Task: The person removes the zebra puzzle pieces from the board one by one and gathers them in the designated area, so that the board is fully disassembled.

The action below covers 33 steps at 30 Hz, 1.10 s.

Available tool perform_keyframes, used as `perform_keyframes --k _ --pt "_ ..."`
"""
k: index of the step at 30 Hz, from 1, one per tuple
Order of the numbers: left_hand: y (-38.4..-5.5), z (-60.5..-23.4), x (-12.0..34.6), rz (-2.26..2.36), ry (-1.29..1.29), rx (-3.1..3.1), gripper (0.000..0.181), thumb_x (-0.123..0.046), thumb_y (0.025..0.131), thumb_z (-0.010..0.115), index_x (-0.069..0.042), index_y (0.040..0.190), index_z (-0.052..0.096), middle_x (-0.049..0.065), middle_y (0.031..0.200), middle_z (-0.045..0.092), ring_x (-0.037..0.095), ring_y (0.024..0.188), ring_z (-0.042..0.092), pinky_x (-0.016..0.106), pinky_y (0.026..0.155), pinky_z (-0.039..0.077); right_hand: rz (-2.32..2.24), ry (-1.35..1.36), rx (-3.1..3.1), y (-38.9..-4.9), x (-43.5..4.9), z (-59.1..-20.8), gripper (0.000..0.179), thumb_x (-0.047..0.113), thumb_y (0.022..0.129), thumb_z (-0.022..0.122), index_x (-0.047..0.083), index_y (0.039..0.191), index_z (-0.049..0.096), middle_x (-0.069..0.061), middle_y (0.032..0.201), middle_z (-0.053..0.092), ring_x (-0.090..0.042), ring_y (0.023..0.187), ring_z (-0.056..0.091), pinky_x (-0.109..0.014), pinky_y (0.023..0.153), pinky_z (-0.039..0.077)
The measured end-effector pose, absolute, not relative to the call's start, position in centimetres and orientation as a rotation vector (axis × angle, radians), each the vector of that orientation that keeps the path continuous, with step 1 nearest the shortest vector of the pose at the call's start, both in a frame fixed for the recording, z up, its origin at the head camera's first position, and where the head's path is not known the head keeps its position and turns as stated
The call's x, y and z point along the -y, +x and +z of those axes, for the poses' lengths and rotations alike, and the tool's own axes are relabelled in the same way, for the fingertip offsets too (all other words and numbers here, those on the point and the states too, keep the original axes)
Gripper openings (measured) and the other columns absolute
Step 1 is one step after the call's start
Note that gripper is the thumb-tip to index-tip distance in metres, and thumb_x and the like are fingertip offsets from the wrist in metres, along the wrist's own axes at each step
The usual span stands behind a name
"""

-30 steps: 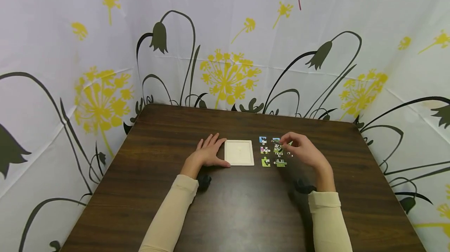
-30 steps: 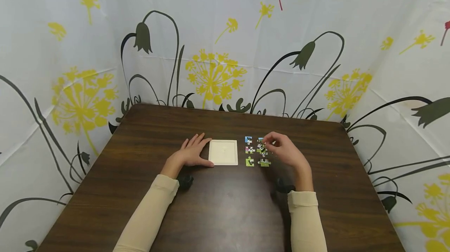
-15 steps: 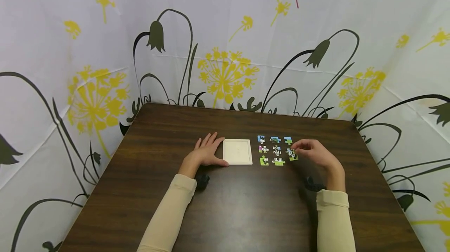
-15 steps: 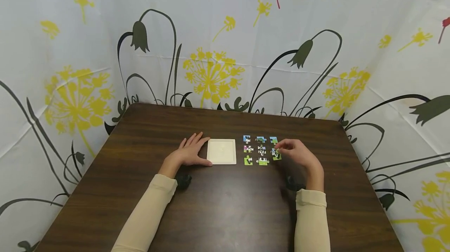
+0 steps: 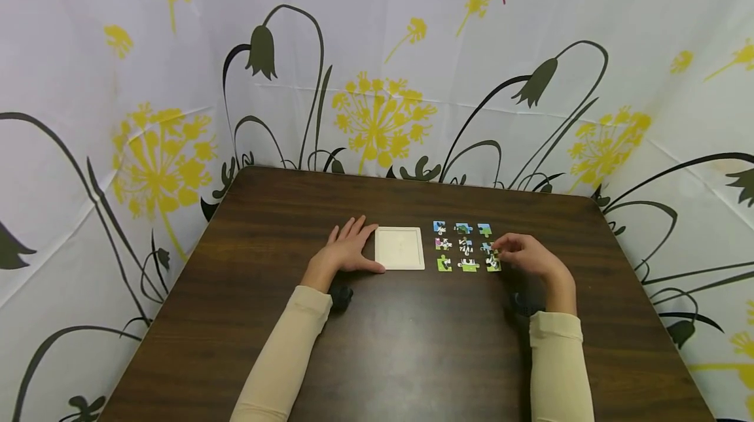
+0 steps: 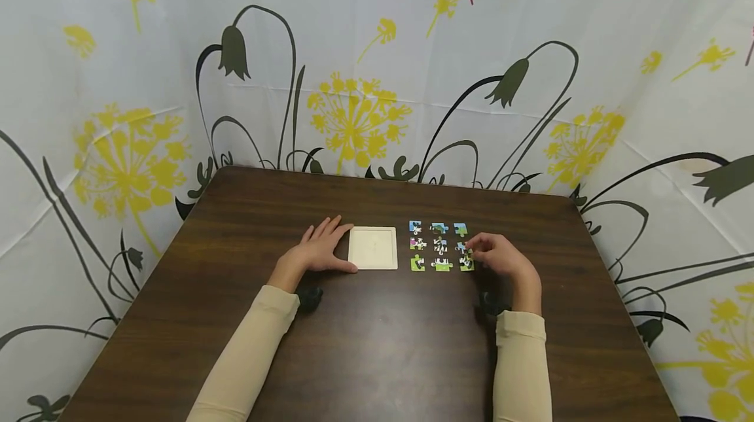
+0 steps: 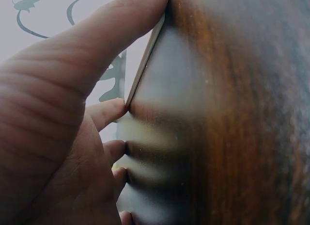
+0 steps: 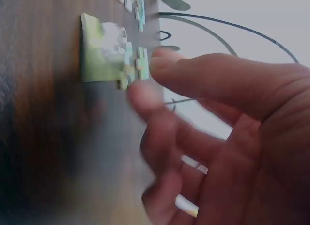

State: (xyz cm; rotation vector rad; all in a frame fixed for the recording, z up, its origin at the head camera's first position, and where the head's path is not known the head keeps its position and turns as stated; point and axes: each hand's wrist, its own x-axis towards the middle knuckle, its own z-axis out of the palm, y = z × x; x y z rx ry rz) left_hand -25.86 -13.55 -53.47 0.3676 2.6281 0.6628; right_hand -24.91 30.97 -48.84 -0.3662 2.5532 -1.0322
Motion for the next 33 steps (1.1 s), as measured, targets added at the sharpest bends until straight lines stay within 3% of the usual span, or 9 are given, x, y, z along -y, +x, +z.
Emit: perform_keyframes --k 6,13,20,33 --pt "-26.3 -53.4 13.5 0.653 0.351 -2.655 0.118 -0.069 0.081 0.084 -0.028 0.173 0.023 0.01 0.184 0.003 0.036 0.17 -0.003 0.066 0.134 -0.004 -0.913 -0.346 -2.604 -24.7 -30.4 -47.7 0.021 0.007 0.103 0.067 -0.007 0.118 0.066 -0.026 0.116 0.074 -0.033 0.102 0.068 -0.045 0.087 0.055" --pt "-26.3 -53.4 13.5 0.645 0.351 -2.656 0.118 -0.069 0.081 0.084 -0.028 0.173 0.023 0.01 0.184 0.003 0.036 0.17 -0.002 0.066 0.134 -0.004 -0.919 -0.299 -2.5 -24.8 -29.4 -47.9 0.027 0.004 0.095 0.074 -0.008 0.115 0.06 -0.011 0.093 0.061 -0.02 0.078 0.052 -0.033 0.069 0.046" --pt "-26.2 -53.4 13.5 0.648 0.358 -2.652 0.118 -0.071 0.082 0.083 -0.028 0.174 0.021 0.01 0.184 0.002 0.035 0.17 -0.004 0.065 0.134 -0.005 -0.943 -0.256 -2.452 -24.5 -29.0 -48.1 0.026 -0.003 0.094 0.073 -0.007 0.113 0.056 -0.013 0.097 0.057 -0.02 0.074 0.048 -0.033 0.066 0.043" --pt "-26.0 -53.5 13.5 0.624 0.366 -2.634 0.118 -0.07 0.084 0.08 -0.027 0.175 0.018 0.01 0.184 -0.001 0.036 0.17 -0.006 0.065 0.134 -0.006 -0.941 -0.386 -2.546 -24.4 -29.3 -48.2 0.021 -0.001 0.099 0.066 -0.008 0.118 0.06 -0.019 0.094 0.067 -0.024 0.08 0.058 -0.036 0.069 0.048"
